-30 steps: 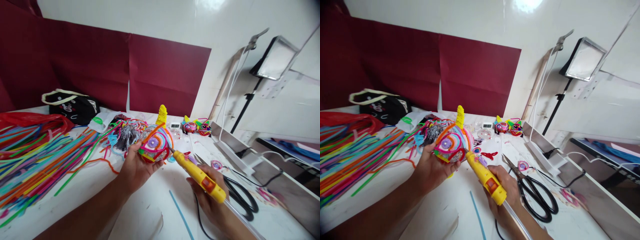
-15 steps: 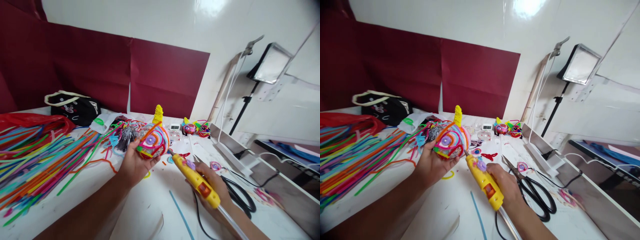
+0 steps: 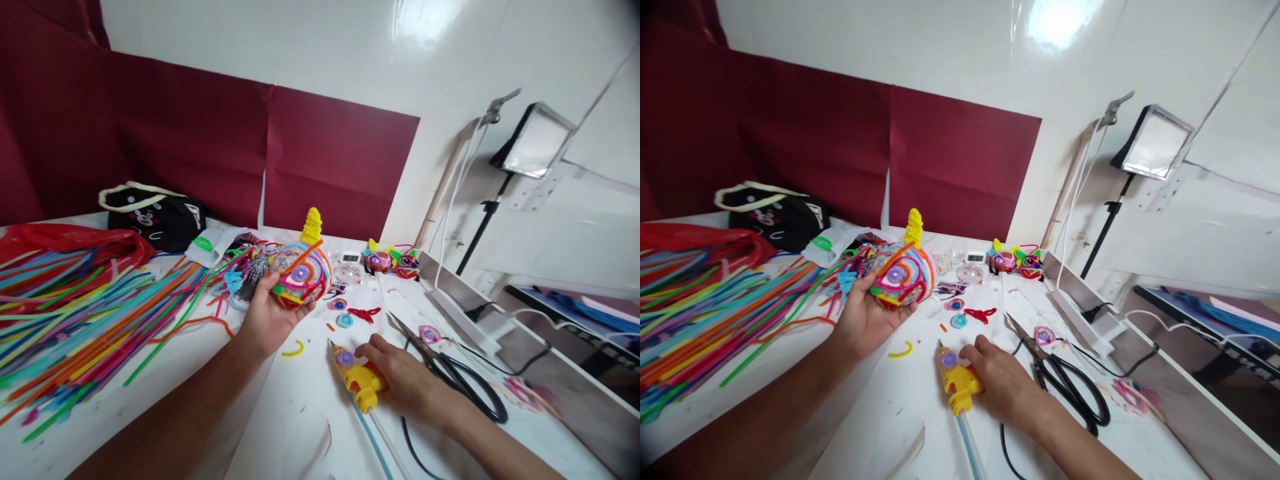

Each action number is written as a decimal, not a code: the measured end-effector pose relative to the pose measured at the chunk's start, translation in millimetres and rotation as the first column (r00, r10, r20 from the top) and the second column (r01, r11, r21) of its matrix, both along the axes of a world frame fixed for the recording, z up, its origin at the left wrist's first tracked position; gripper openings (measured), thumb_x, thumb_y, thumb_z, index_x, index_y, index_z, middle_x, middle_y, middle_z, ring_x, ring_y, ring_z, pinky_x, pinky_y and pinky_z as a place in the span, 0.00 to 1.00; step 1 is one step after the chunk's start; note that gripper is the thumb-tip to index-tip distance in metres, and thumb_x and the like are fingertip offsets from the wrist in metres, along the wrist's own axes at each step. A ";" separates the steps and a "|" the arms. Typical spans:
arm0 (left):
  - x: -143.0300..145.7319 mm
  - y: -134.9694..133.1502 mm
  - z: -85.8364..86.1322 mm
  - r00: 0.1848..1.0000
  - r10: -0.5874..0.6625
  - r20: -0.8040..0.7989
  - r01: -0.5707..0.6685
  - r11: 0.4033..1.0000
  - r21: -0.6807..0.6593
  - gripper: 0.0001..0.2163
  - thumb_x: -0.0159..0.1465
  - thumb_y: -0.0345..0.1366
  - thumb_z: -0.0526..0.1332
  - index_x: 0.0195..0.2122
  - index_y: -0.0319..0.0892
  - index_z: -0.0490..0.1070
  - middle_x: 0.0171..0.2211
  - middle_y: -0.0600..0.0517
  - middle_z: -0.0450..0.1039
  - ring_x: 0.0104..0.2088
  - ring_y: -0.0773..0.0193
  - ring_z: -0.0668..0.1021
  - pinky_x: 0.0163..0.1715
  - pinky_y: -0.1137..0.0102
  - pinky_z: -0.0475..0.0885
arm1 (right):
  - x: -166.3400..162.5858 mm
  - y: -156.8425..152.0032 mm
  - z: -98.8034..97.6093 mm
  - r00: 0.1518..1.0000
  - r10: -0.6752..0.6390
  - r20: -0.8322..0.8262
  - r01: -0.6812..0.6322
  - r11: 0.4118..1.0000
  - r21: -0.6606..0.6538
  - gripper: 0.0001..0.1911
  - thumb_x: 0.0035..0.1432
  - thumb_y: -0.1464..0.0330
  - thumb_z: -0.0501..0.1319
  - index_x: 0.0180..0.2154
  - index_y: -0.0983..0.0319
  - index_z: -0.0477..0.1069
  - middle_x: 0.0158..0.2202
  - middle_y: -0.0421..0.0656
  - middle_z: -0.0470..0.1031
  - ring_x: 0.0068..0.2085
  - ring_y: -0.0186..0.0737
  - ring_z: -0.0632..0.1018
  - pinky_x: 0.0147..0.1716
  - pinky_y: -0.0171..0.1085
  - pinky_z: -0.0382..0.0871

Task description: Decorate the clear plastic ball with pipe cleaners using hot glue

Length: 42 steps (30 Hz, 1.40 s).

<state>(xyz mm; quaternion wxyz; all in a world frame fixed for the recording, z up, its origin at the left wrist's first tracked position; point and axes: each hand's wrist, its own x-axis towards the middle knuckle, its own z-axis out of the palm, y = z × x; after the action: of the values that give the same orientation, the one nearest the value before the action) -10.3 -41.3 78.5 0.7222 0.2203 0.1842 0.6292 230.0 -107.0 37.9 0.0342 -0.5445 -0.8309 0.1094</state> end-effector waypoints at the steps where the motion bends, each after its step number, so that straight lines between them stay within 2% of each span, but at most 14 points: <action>1: 0.7 -0.4 -0.5 1.000 0.001 -0.006 -0.001 1.000 -0.001 0.10 0.62 0.37 0.62 0.44 0.44 0.74 0.39 0.49 0.81 0.36 0.55 0.82 0.30 0.62 0.79 | -0.2 1.1 1.5 1.000 0.012 -0.012 -0.012 0.999 -0.033 0.28 0.49 0.74 0.65 0.54 0.58 0.70 0.48 0.46 0.71 0.43 0.45 0.80 0.40 0.39 0.71; 5: 2.8 -1.4 -4.6 0.999 -0.014 -0.029 0.014 1.000 0.008 0.10 0.60 0.37 0.63 0.43 0.43 0.74 0.37 0.49 0.81 0.35 0.55 0.82 0.31 0.61 0.79 | 1.2 2.8 15.4 0.994 0.051 -0.093 -0.062 0.990 -0.124 0.28 0.47 0.75 0.67 0.52 0.60 0.72 0.51 0.49 0.73 0.50 0.48 0.77 0.49 0.42 0.70; 8: 4.7 -2.8 -8.5 0.998 -0.044 -0.042 0.046 0.998 0.053 0.11 0.59 0.37 0.65 0.43 0.43 0.74 0.38 0.50 0.81 0.36 0.56 0.82 0.32 0.61 0.79 | -2.2 8.8 29.2 0.924 0.048 -0.380 -0.059 0.998 -0.018 0.19 0.52 0.70 0.66 0.48 0.60 0.74 0.47 0.47 0.77 0.47 0.45 0.78 0.47 0.42 0.70; 9: 5.4 -3.6 -9.5 0.997 -0.050 -0.050 0.054 0.996 0.071 0.12 0.59 0.37 0.65 0.44 0.43 0.74 0.38 0.50 0.81 0.37 0.56 0.82 0.32 0.61 0.79 | -5.3 12.5 33.6 0.860 0.031 -0.509 -0.027 1.000 0.015 0.16 0.54 0.67 0.66 0.46 0.60 0.74 0.45 0.46 0.78 0.44 0.44 0.78 0.44 0.41 0.71; 11: 6.7 -5.3 -10.6 0.995 -0.067 -0.069 0.074 0.993 0.093 0.13 0.60 0.37 0.65 0.46 0.44 0.74 0.39 0.50 0.81 0.37 0.56 0.81 0.32 0.62 0.80 | -14.3 21.8 41.7 0.668 -0.001 -0.744 0.039 0.999 0.033 0.13 0.57 0.58 0.65 0.40 0.60 0.75 0.40 0.44 0.78 0.40 0.41 0.77 0.42 0.40 0.71; 13: 7.8 -6.7 -11.0 0.992 -0.092 -0.088 0.101 0.990 0.096 0.13 0.60 0.38 0.64 0.46 0.42 0.75 0.40 0.48 0.81 0.38 0.55 0.82 0.32 0.62 0.80 | -24.5 31.7 48.7 0.449 -0.054 -0.892 0.082 0.996 -0.019 0.17 0.55 0.54 0.67 0.38 0.60 0.75 0.35 0.41 0.78 0.36 0.38 0.77 0.38 0.38 0.70; 14: 8.2 -7.0 -11.1 0.990 -0.106 -0.096 0.114 0.989 0.091 0.13 0.60 0.38 0.64 0.45 0.42 0.75 0.40 0.47 0.81 0.39 0.54 0.82 0.32 0.62 0.80 | -29.2 36.2 51.7 0.370 -0.064 -0.927 0.090 0.995 -0.033 0.18 0.53 0.52 0.68 0.36 0.60 0.76 0.33 0.41 0.78 0.35 0.37 0.77 0.36 0.37 0.70; 16: 8.8 -7.2 -11.4 0.987 -0.123 -0.104 0.132 0.987 0.088 0.13 0.61 0.39 0.63 0.45 0.41 0.75 0.41 0.46 0.81 0.40 0.53 0.82 0.33 0.61 0.80 | -36.2 43.2 56.5 0.275 -0.075 -0.958 0.096 0.994 -0.050 0.20 0.49 0.51 0.70 0.33 0.61 0.76 0.29 0.40 0.77 0.31 0.34 0.75 0.33 0.35 0.69; 18: 8.9 -6.7 -12.3 0.986 -0.128 -0.108 0.139 0.985 0.101 0.13 0.61 0.39 0.63 0.46 0.41 0.74 0.42 0.46 0.81 0.40 0.52 0.82 0.33 0.62 0.80 | -39.9 47.3 59.6 0.232 -0.088 -0.969 0.095 0.993 -0.068 0.22 0.44 0.51 0.73 0.30 0.62 0.76 0.26 0.39 0.76 0.28 0.33 0.74 0.30 0.33 0.68; 23: 8.3 -5.9 -14.3 0.981 -0.125 -0.149 0.142 0.984 0.104 0.15 0.61 0.40 0.62 0.48 0.40 0.73 0.42 0.44 0.81 0.41 0.47 0.83 0.31 0.63 0.78 | -42.6 49.8 62.3 0.175 -0.123 -0.977 0.083 0.990 -0.110 0.23 0.35 0.54 0.78 0.26 0.61 0.75 0.23 0.37 0.76 0.25 0.31 0.74 0.28 0.33 0.69; 29: 9.6 -4.9 -15.4 0.981 -0.120 -0.155 0.133 0.988 0.075 0.15 0.61 0.39 0.62 0.48 0.40 0.73 0.41 0.44 0.81 0.39 0.48 0.83 0.31 0.61 0.79 | -43.7 54.9 58.7 0.166 -0.112 -0.980 0.079 0.992 -0.100 0.24 0.32 0.55 0.79 0.24 0.62 0.73 0.22 0.37 0.76 0.24 0.32 0.75 0.27 0.34 0.71; 32: 10.6 -3.8 -16.6 0.982 -0.122 -0.146 0.132 0.989 0.061 0.13 0.62 0.39 0.62 0.47 0.40 0.73 0.40 0.45 0.81 0.38 0.51 0.82 0.32 0.61 0.79 | -41.9 59.0 50.2 0.196 -0.055 -0.979 0.090 0.995 -0.038 0.23 0.36 0.55 0.78 0.25 0.61 0.72 0.22 0.37 0.75 0.24 0.32 0.74 0.26 0.33 0.69; 36: 12.0 -3.5 -18.5 0.983 -0.121 -0.140 0.128 0.991 0.043 0.12 0.61 0.38 0.62 0.45 0.41 0.74 0.39 0.46 0.81 0.38 0.53 0.82 0.32 0.62 0.79 | -39.8 63.3 33.8 0.262 0.060 -0.963 0.119 0.988 0.094 0.19 0.46 0.55 0.75 0.29 0.61 0.72 0.24 0.37 0.74 0.25 0.32 0.73 0.26 0.33 0.66; 42: 14.1 -6.0 -18.5 0.980 -0.114 -0.160 0.116 0.993 0.004 0.11 0.61 0.37 0.62 0.44 0.42 0.75 0.39 0.47 0.81 0.38 0.53 0.82 0.34 0.61 0.78 | -41.8 64.3 18.0 0.345 0.143 -0.928 0.260 0.935 0.241 0.17 0.53 0.55 0.71 0.36 0.59 0.71 0.34 0.40 0.75 0.33 0.36 0.75 0.32 0.36 0.70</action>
<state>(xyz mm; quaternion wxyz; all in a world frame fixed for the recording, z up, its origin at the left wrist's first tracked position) 3.8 -47.3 60.0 0.7388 0.2853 0.2241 0.5679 188.3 -42.7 55.9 0.6019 -0.3979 -0.6453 0.2509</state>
